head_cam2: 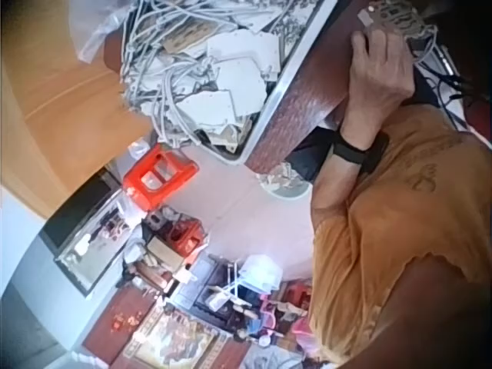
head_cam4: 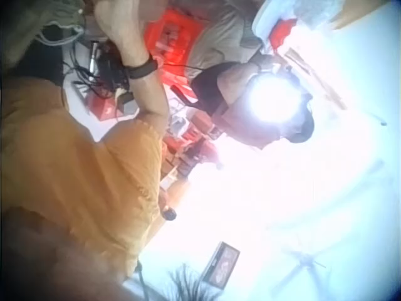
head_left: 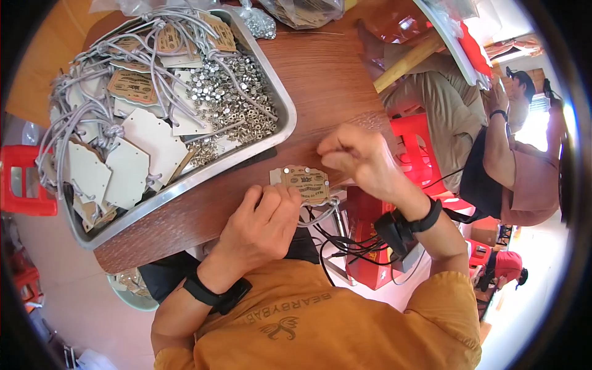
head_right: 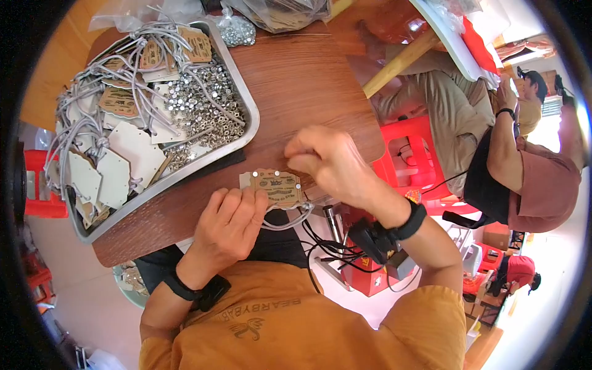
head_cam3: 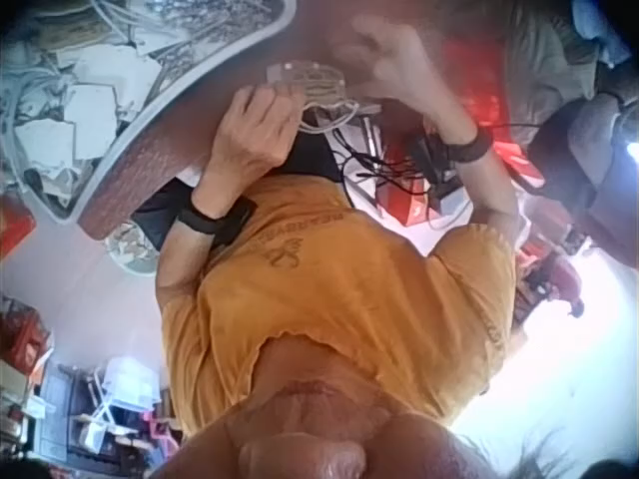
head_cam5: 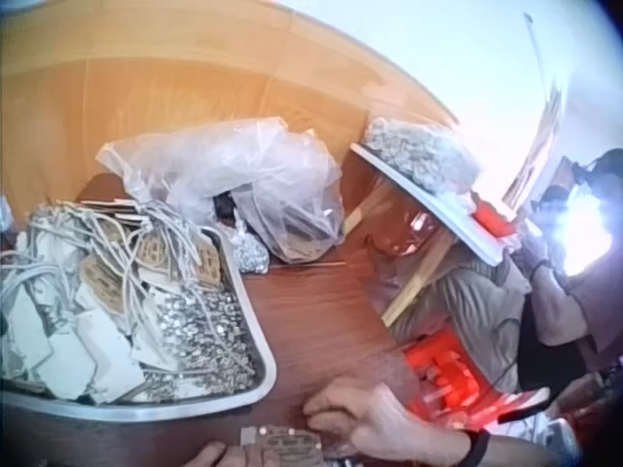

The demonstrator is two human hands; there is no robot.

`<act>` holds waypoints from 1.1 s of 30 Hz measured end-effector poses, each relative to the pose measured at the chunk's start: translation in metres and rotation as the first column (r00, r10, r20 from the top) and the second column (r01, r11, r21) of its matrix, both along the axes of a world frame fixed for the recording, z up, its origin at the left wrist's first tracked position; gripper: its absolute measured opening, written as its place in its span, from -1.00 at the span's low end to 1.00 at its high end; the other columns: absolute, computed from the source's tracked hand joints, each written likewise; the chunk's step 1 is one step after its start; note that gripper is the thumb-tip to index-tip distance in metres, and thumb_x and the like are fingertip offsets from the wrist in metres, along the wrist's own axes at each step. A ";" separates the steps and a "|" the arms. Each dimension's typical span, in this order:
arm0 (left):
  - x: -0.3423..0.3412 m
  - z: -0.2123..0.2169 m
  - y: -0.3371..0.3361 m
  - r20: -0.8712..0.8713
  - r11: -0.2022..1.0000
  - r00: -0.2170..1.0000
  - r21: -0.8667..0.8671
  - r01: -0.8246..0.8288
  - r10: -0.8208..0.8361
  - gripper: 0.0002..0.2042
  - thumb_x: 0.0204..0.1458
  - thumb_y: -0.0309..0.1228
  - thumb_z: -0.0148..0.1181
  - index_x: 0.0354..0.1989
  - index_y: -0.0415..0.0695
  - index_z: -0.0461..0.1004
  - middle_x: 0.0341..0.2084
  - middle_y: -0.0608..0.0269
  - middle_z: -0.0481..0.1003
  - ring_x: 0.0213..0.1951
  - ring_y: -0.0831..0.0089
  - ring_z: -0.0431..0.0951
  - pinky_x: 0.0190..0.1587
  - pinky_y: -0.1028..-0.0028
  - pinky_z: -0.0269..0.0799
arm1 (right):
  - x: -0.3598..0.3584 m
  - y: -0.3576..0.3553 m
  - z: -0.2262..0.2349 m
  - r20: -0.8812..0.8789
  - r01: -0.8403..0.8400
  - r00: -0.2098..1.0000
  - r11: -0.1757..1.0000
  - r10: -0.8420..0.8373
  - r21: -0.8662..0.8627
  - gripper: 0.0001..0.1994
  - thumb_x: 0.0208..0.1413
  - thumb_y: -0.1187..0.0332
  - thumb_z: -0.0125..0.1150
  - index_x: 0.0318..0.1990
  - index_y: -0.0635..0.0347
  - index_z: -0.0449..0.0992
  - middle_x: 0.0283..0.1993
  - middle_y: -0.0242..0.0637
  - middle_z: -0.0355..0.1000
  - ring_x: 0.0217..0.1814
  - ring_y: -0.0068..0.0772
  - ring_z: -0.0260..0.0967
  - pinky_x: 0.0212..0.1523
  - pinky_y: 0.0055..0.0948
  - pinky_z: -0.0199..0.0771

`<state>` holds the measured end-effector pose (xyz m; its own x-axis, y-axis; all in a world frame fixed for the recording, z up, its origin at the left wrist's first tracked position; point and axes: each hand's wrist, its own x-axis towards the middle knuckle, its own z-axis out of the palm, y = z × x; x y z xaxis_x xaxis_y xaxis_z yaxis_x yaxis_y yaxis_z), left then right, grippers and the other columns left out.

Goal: Manually assembling white card tags with metal studs and strings in a workshop.

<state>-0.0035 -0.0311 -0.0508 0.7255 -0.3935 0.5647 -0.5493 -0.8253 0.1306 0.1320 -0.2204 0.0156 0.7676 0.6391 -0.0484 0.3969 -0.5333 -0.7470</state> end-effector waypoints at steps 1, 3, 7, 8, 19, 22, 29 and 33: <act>0.000 0.000 0.000 0.001 1.000 1.000 0.015 -0.002 0.002 -0.62 -0.08 -0.50 0.23 -0.06 -0.45 0.50 -0.19 -0.04 0.49 -0.20 0.16 0.48 -0.15 0.24 0.47 | -0.005 -0.010 -0.003 0.089 -0.100 0.991 0.995 0.101 -0.019 -0.82 -0.09 0.64 0.26 -0.25 0.38 0.56 -0.29 -0.08 0.49 -0.19 -0.03 0.46 -0.16 -0.23 0.46; 0.002 0.002 0.001 0.057 0.994 0.998 -0.098 0.040 -0.034 -0.65 -0.12 -0.51 0.22 -0.13 -0.45 0.52 -0.24 -0.04 0.48 -0.24 0.17 0.48 -0.22 0.25 0.48 | -0.012 -0.021 -0.006 0.185 -0.168 0.969 0.986 0.165 0.001 -0.76 -0.14 0.67 0.25 -0.22 0.38 0.56 -0.27 -0.09 0.49 -0.15 -0.01 0.44 -0.14 -0.23 0.45; -0.004 0.018 0.007 0.084 0.986 0.996 -0.162 0.027 -0.013 -0.69 -0.17 -0.53 0.23 -0.20 -0.42 0.55 -0.29 -0.01 0.49 -0.28 0.17 0.49 -0.30 0.26 0.49 | -0.032 -0.021 -0.005 0.322 -0.226 0.925 0.973 0.201 0.042 -0.61 -0.26 0.69 0.27 -0.14 0.35 0.56 -0.18 -0.10 0.47 -0.11 0.06 0.37 -0.14 -0.17 0.43; -0.008 0.021 0.008 0.095 0.974 0.995 -0.227 -0.002 0.024 -0.70 -0.20 -0.53 0.25 -0.22 -0.39 0.56 -0.30 0.02 0.50 -0.31 0.18 0.49 -0.32 0.28 0.48 | -0.037 -0.017 -0.003 0.340 -0.210 0.924 0.975 0.176 0.067 -0.62 -0.24 0.65 0.30 -0.13 0.34 0.56 -0.17 -0.10 0.47 -0.13 0.06 0.36 -0.15 -0.16 0.43; -0.077 0.052 0.044 -0.207 0.748 0.977 -0.656 -0.103 -0.048 -0.86 -0.12 -0.57 0.29 -0.34 -0.26 0.55 -0.36 0.03 0.59 -0.32 0.08 0.61 -0.28 0.29 0.52 | -0.071 0.053 -0.008 0.546 -0.655 0.725 0.666 0.420 0.357 -0.70 -0.24 0.28 0.38 -0.37 0.31 0.54 -0.37 -0.16 0.38 -0.36 -0.10 0.31 -0.36 -0.20 0.29; -0.108 0.056 0.052 -0.224 0.708 0.973 -0.678 -0.196 0.054 -0.88 -0.09 -0.55 0.30 -0.37 -0.29 0.54 -0.43 0.02 0.58 -0.39 0.09 0.60 -0.32 0.31 0.51 | -0.087 0.083 -0.017 0.514 -0.732 0.680 0.527 0.523 0.432 -0.72 -0.24 0.29 0.36 -0.40 0.32 0.53 -0.40 -0.16 0.35 -0.40 -0.10 0.26 -0.39 -0.19 0.24; -0.189 0.050 0.098 -0.337 0.623 0.769 -0.453 -0.638 0.542 -0.80 -0.04 -0.43 0.44 -0.31 -0.21 0.56 -0.51 0.10 0.52 -0.50 0.25 0.55 -0.44 0.39 0.43 | -0.126 0.143 -0.031 0.400 -0.757 0.649 0.497 0.647 0.425 -0.72 -0.19 0.47 0.42 -0.28 0.32 0.50 -0.38 -0.13 0.39 -0.38 -0.05 0.31 -0.34 -0.19 0.32; -0.276 -0.012 0.160 -0.509 0.094 0.284 -0.368 -0.925 0.812 -0.82 -0.04 -0.67 0.30 -0.25 -0.27 0.53 -0.55 0.29 0.53 -0.55 0.56 0.47 -0.48 0.50 0.40 | -0.129 0.152 -0.034 0.379 -0.757 0.653 0.553 0.655 0.348 -0.71 -0.16 0.54 0.44 -0.25 0.32 0.51 -0.33 -0.12 0.44 -0.32 -0.02 0.35 -0.29 -0.19 0.40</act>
